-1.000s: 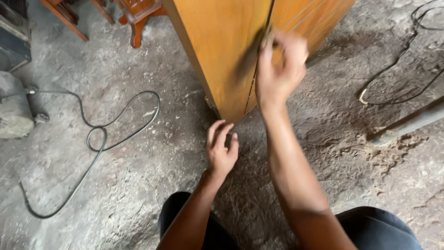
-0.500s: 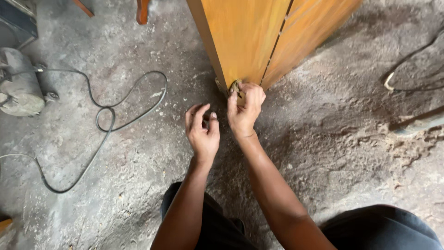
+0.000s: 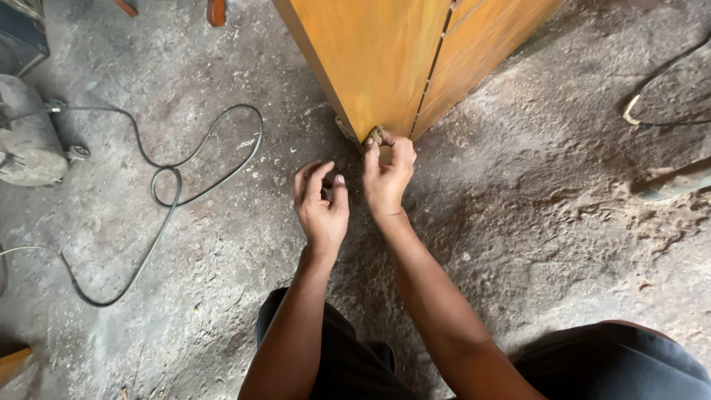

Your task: The person rubs a wooden cabinet with a cloth, then walks to a supply area to dip the cloth into a can of liquid. After returning, the person continues rubbing the cabinet surface. The person then washes their hands with liquid soap and a cloth before handling a paint can and brush.

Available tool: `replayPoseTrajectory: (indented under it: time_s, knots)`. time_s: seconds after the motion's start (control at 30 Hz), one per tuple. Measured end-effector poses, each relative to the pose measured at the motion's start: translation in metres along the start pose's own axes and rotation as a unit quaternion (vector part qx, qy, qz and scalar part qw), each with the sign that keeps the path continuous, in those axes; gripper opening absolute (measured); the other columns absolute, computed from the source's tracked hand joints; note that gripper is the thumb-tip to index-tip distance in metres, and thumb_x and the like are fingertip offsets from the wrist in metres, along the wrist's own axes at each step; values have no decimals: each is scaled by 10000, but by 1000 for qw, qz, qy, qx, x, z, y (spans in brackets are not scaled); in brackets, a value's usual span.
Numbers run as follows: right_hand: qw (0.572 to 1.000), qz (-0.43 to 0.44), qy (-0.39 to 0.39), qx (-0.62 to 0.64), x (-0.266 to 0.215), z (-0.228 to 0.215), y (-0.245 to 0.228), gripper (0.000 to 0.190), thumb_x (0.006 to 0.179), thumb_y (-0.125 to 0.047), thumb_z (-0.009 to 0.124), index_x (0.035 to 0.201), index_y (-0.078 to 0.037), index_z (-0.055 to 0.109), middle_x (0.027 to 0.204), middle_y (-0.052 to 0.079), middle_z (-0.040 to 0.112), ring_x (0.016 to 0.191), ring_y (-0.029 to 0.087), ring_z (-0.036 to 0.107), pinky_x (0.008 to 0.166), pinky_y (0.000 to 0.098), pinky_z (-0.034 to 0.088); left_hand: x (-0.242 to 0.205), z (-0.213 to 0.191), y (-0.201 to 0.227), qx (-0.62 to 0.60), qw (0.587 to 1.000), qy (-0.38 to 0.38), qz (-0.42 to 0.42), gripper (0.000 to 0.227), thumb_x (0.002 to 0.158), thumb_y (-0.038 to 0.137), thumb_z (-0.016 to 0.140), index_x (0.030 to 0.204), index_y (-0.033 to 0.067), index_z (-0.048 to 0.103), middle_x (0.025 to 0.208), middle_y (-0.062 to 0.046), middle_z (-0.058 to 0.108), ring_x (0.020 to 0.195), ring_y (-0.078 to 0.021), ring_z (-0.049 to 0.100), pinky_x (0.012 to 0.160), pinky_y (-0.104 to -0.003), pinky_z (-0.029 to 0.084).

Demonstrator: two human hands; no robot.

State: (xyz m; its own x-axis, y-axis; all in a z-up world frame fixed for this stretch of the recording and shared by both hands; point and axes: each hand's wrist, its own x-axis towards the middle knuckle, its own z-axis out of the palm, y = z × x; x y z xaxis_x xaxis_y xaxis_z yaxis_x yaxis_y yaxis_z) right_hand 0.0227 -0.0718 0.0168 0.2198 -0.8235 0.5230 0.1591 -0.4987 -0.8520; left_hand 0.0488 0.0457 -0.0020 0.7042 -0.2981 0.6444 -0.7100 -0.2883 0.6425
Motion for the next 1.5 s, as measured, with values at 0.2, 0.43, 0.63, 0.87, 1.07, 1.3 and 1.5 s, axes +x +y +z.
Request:
replayPoseTrajectory:
  time_s: [0.2,0.43,0.63,0.87,1.07,1.3,1.5]
  knots:
    - [998,-35,18,55,15,-9,-13,187,974,-43,744,1146,-35,668,1073,107,662,1059,247,623,983,374,503,0,1,2,36,999,-32,-13,304,882,-25,703,1180,31,688,1278,-153,616,1008,-221,674,624,-255,572]
    - [999,-34,-23,-35,6,-3,4,138,921,-53,738,1047,-31,687,971,113,653,955,269,608,931,424,480,0,6,6,18,999,-42,0,308,918,-10,705,1220,49,688,1295,-139,596,1034,-219,668,662,-253,585]
    - [974,197,46,100,-8,-9,63,121,943,-79,727,1038,-20,679,1008,78,709,909,213,684,812,356,580,-7,3,7,8,997,-68,-24,298,932,-8,708,1224,49,694,1304,-137,589,837,-173,657,638,-272,545]
    - [997,-47,58,-34,50,-9,58,171,931,-22,776,1089,-39,714,981,62,694,930,215,652,895,364,524,-6,6,12,25,994,-97,39,277,946,-4,699,1222,9,676,1320,-159,558,958,-219,684,715,-284,607]
    - [997,60,49,10,42,5,72,119,934,-25,752,1035,-16,690,947,65,687,910,167,632,883,330,522,-10,8,14,58,988,-118,80,275,953,42,709,1223,4,671,1315,-180,570,1074,-292,690,810,-343,622]
    - [977,56,77,191,83,-6,-9,140,990,9,716,1121,41,679,1015,44,690,969,97,619,939,257,527,-19,20,6,79,987,-98,95,270,937,80,716,1200,27,683,1291,-162,615,1100,-333,677,864,-394,596]
    - [977,-138,108,123,169,-41,-110,165,981,17,719,1140,-16,689,1016,77,681,968,170,643,932,293,515,-12,43,10,23,990,-138,2,279,888,100,717,1158,38,685,1267,-168,639,806,-282,723,702,-365,590]
